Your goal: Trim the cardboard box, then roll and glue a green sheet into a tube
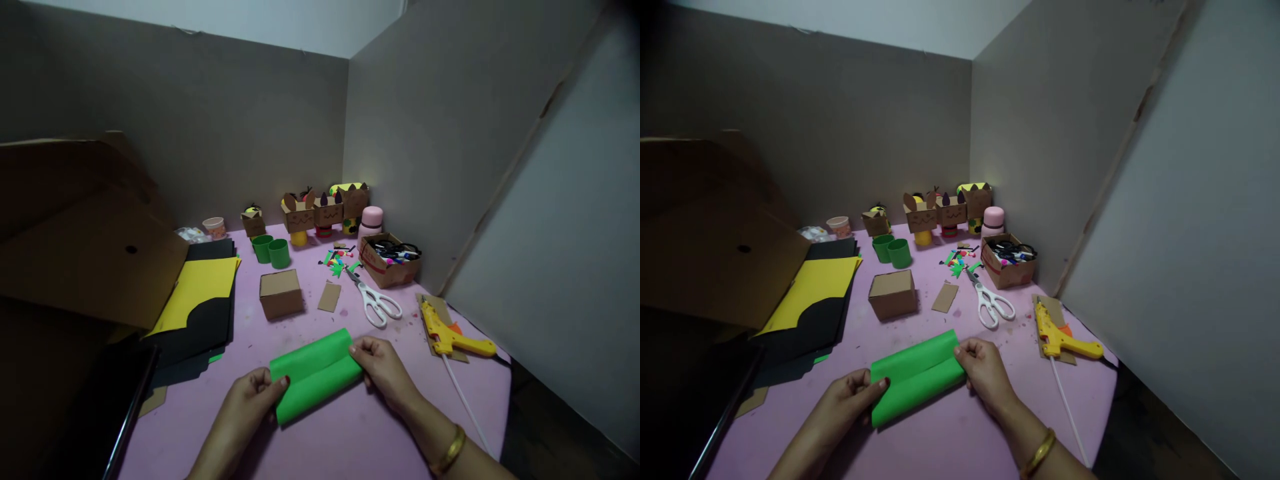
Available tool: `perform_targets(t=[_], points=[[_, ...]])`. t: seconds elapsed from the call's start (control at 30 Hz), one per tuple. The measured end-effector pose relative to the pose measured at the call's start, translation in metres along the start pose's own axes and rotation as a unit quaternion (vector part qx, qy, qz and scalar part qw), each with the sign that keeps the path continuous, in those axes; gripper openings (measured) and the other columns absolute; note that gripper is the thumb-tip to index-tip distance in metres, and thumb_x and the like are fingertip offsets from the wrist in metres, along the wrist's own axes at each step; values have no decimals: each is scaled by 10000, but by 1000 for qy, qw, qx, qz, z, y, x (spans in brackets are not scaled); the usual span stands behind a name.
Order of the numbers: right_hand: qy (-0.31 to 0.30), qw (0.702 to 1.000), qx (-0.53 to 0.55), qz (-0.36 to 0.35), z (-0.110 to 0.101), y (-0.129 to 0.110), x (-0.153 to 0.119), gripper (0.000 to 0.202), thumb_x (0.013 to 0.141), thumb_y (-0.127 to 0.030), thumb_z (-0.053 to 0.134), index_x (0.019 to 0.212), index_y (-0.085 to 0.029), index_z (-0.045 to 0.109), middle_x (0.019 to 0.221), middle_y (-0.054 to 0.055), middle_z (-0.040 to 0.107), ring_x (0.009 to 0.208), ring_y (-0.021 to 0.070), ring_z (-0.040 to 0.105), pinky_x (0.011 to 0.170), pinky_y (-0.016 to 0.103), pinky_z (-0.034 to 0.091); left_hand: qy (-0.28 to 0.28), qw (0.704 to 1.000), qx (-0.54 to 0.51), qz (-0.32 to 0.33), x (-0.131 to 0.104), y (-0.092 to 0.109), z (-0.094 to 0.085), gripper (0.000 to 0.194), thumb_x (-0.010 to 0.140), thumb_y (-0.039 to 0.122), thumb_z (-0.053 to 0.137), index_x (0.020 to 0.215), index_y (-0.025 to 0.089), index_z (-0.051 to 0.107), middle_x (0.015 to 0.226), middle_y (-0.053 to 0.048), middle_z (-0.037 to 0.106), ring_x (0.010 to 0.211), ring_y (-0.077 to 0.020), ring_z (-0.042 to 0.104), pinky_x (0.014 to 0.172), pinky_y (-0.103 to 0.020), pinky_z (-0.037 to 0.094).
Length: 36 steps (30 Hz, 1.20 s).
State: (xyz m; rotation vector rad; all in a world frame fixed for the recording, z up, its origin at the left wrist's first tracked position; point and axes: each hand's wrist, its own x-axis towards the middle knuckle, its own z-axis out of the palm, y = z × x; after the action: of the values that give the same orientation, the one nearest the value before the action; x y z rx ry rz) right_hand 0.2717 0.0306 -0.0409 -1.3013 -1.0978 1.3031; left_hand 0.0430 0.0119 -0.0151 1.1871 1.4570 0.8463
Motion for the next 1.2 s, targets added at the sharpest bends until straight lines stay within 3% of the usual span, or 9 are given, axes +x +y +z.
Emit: perform_targets(t=[0.3, 0.4, 0.53, 0.63, 0.77, 0.9, 1.07, 1.2], points=[[-17, 999, 31, -5, -4, -4, -4, 386, 685, -533, 663, 644, -161, 569, 427, -105, 419, 287, 28, 287, 312, 165, 161, 0, 996, -78, 44, -2, 2, -3, 459, 575, 601, 720, 530, 196, 509, 455, 69, 454, 430, -94, 372, 444, -216, 262], [-22, 999, 46, -7, -5, -4, -5, 407, 683, -548, 675, 653, -153, 580, 439, -98, 437, 296, 22, 281, 330, 166, 161, -31, 992, -112, 53, -4, 5, -5, 403, 600, 553, 745, 656, 186, 590, 551, 39, 562, 472, -105, 441, 443, -212, 306], [-24, 998, 60, -3, -5, -4, -5, 406, 682, -539, 695, 657, -149, 585, 436, -98, 436, 296, 20, 285, 335, 165, 159, -96, 983, -145, 56, -8, 10, -5, 351, 666, 448, 751, 884, 189, 656, 797, -38, 709, 644, -153, 583, 557, -233, 421], [-27, 997, 67, 1, -5, -5, -6, 405, 678, -535, 702, 650, -148, 586, 430, -96, 438, 296, 20, 285, 332, 164, 161, -81, 985, -142, 51, -10, 11, -4, 300, 748, 450, 679, 874, 177, 682, 788, -46, 717, 650, -155, 586, 630, -254, 455], [-31, 997, 74, 5, -6, -6, -7, 395, 686, -517, 706, 640, -144, 584, 444, -88, 451, 303, 15, 298, 336, 160, 164, -94, 980, -173, 42, -9, 8, -4, 279, 695, 390, 739, 863, 178, 671, 826, -52, 721, 712, -177, 618, 738, -299, 477], [-33, 996, 77, 8, -6, -5, -8, 386, 701, -502, 703, 640, -140, 583, 439, -92, 440, 304, 11, 295, 338, 157, 159, -30, 982, -183, 39, -7, 2, -3, 272, 669, 371, 757, 807, 202, 594, 658, 14, 672, 579, -137, 584, 555, -229, 427], [-38, 996, 79, 11, -6, -5, -8, 387, 699, -503, 710, 630, -144, 582, 402, -97, 422, 302, 16, 289, 333, 156, 157, 36, 978, -193, 68, -8, 4, 1, 497, 612, 297, 783, 1070, 244, 596, 731, 38, 691, 614, -134, 588, 566, -226, 428], [-40, 996, 82, 14, -5, -6, -7, 415, 680, -533, 717, 632, -141, 589, 409, -92, 438, 297, 14, 302, 324, 149, 164, 58, 985, -154, 50, -7, 3, 1, 263, 571, 314, 781, 789, 172, 745, 698, -9, 710, 647, -148, 575, 586, -230, 420]])
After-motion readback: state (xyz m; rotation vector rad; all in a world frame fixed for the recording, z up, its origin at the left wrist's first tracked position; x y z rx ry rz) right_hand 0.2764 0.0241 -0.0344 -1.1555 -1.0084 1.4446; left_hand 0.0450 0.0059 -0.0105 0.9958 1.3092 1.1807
